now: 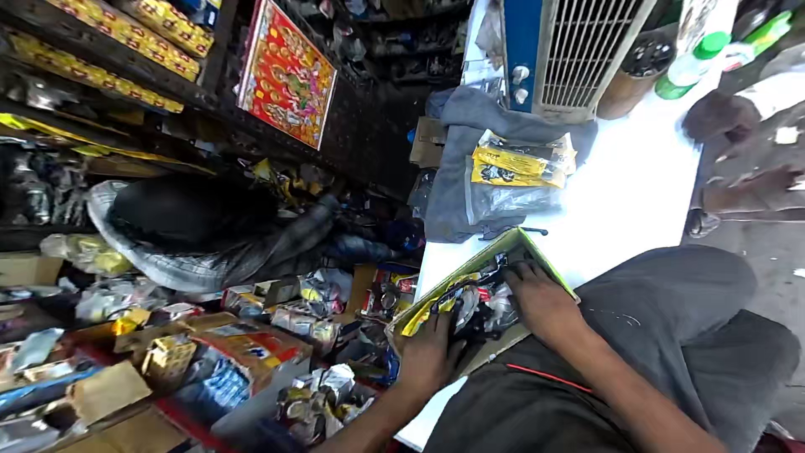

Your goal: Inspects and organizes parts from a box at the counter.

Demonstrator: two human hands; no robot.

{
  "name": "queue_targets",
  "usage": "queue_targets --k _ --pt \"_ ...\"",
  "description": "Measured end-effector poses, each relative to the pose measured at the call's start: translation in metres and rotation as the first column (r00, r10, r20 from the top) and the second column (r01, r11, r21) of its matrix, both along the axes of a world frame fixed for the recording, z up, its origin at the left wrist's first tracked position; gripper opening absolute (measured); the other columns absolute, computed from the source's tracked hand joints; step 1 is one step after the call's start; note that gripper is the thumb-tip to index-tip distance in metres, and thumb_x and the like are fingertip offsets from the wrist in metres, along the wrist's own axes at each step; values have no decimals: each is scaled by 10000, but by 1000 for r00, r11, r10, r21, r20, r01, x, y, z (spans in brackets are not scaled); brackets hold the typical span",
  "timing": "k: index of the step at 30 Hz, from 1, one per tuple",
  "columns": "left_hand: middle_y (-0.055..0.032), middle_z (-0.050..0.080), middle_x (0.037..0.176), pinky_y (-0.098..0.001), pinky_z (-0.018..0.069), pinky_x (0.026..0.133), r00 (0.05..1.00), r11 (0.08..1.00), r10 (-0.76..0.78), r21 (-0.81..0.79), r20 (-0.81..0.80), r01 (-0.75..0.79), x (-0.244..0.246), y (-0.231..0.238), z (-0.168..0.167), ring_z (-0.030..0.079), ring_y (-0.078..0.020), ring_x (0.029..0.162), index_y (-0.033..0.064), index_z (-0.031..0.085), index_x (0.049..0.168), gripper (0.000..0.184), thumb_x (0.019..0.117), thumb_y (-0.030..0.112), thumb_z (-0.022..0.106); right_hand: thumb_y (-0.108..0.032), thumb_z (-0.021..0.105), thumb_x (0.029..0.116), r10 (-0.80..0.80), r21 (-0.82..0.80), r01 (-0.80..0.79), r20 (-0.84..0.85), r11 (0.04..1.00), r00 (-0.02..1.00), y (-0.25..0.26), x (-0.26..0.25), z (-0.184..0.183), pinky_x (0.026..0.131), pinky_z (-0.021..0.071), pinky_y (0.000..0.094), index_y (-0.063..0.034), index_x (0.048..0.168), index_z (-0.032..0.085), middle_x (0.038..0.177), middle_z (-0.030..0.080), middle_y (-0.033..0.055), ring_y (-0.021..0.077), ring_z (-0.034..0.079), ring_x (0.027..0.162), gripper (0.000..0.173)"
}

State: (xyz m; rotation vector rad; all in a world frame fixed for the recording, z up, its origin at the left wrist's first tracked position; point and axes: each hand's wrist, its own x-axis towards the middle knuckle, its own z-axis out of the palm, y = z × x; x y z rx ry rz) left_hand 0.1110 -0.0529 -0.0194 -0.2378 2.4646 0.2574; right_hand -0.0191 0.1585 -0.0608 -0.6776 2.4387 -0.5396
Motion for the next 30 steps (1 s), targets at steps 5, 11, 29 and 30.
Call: queue_targets --k 5,11,29,30 --pt "-127 663 1305 -547 592 843 994 994 -104 37 28 103 -30 31 -12 706 -339 1066 143 615 1371 429 1057 411 497 -206 703 951 -78 -182 56 -112 982 991 8 5 -7 855 607 479 -148 1204 698 1220 664 114 305 668 1117 259" --pt "-84 696 1240 -529 557 947 986 979 -111 182 128 86 -44 16 -23 690 -278 1100 146 683 1267 365 1040 349 482 -238 666 978 -122 -149 107 -95 983 988 7 8 -6 785 608 484 -154 1189 702 1089 706 86 283 712 961 230" --pt "-123 661 1290 -532 511 1036 890 912 -312 367 333 183 -43 -72 11 643 -299 1187 100 654 1285 321 999 67 512 -177 683 962 183 -105 -168 152 980 971 -28 19 0 772 597 529 -139 1146 702 1147 670 124 337 692 961 189" --pt "-123 673 1264 -529 517 1025 899 931 -275 327 340 161 -44 -71 11 656 -293 1162 100 643 1302 315 1019 112 507 -195 680 971 179 -125 -165 107 978 978 -26 20 0 748 602 506 -136 1137 699 1137 668 112 318 695 934 177"
